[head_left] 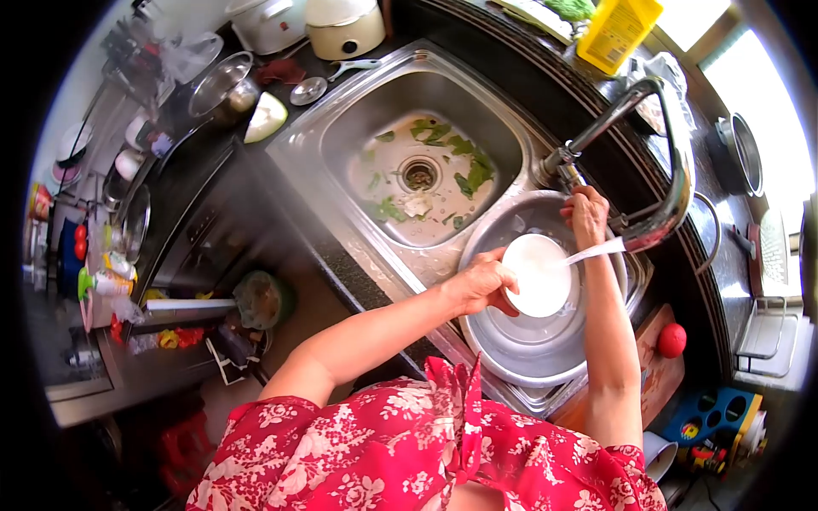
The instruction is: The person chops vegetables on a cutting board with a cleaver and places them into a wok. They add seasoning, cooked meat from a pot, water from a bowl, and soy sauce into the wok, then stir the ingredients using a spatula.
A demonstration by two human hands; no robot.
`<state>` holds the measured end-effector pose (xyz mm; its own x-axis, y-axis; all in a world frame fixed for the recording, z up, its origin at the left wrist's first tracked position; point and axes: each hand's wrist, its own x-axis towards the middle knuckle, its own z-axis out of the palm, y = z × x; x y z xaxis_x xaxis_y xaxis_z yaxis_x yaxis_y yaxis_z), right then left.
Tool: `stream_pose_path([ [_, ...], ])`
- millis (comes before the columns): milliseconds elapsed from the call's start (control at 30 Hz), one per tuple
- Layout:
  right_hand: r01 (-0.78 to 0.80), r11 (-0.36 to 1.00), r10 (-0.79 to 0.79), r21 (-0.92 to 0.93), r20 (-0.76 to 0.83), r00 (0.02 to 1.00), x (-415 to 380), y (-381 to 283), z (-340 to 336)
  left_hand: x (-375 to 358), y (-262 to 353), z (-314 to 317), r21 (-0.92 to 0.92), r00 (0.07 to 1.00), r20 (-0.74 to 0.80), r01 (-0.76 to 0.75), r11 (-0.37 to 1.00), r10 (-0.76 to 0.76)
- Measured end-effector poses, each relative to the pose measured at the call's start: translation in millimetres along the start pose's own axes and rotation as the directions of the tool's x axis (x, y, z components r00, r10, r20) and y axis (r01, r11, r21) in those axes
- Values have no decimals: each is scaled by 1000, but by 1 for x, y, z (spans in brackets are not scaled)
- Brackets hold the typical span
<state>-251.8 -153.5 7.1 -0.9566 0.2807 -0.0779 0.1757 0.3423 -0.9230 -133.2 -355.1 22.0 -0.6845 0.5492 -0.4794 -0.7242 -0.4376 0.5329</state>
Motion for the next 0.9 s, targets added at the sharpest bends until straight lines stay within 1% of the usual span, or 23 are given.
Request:
stream_pose_path([
  [67, -30, 999, 30, -27, -14, 999, -7, -9, -2, 0, 0, 2, 28, 1000, 7, -7, 1000, 6],
  [100, 7, 999, -8, -36, -24, 1000, -9, -10, -1, 1, -2, 0, 31, 1000, 10, -12, 999, 12],
  [133, 4, 999, -5, -43, -29, 1000, -12, -12, -4, 2, -3, -2, 27, 1000, 16, -7, 1000, 6],
  [200, 114, 955, -132, -273, -50, 990, -19, -18, -8, 4, -3, -6, 74, 1000, 8, 25, 997, -26],
  [233, 257, 863, -329, -435, -98, 939, -15, -8, -9, 5, -4, -7, 85, 1000, -6, 26, 996, -26],
  [267, 258, 862, -329, -436, -96, 939, -15, -7, -10, 7, -6, -7, 83, 1000, -6, 26, 996, -25],
  [333, 191, 849, -260, -492, -76, 963, -20, -16, -9, 9, -10, -8, 26, 1000, -25, 3, 1000, -2],
  [400, 140, 866, -189, -481, -54, 981, -21, -20, -10, 12, -12, -8, 26, 999, -43, 2, 1000, -1],
  [467, 169, 836, -248, -522, -86, 965, -16, -9, -9, 14, -14, -10, 27, 997, -76, -10, 1000, 12],
  [533, 189, 836, -253, -515, -57, 966, -14, -8, -12, 18, -17, -12, 76, 995, -97, 25, 997, -17],
  [600, 124, 910, -143, -395, -18, 990, -22, -22, -14, 32, -30, -19, 97, 992, -122, 55, 994, -43],
  [633, 204, 933, -206, -297, 23, 978, -14, -9, -18, 41, -38, -24, 91, 992, -112, 76, 993, -65],
  [667, 167, 939, -166, -300, 27, 986, -23, -27, -14, 40, -41, -26, 31, 999, -32, 27, 999, -26],
  [700, 213, 946, -202, -242, 72, 977, -19, -22, -15, 45, -44, -24, 45, 994, -95, 51, 998, -47],
  [733, 240, 949, -217, -207, 124, 968, -10, -10, -19, 45, -43, -23, 57, 995, -100, 36, 998, -30],
  [767, 282, 930, -266, -236, 98, 959, -10, -7, -15, 33, -34, -16, 56, 995, -101, -2, 998, 8],
  [800, 310, 909, -307, -279, 57, 950, -11, -9, -14, 33, -33, -15, 56, 994, -112, 17, 998, -11],
  [867, 294, 897, -275, -329, 104, 956, -17, -21, -15, 26, -27, -13, 85, 993, -114, 50, 995, -40],
  [900, 314, 895, -297, -317, 104, 949, -14, -15, -15, 22, -24, -10, 87, 992, -119, 38, 995, -28],
])
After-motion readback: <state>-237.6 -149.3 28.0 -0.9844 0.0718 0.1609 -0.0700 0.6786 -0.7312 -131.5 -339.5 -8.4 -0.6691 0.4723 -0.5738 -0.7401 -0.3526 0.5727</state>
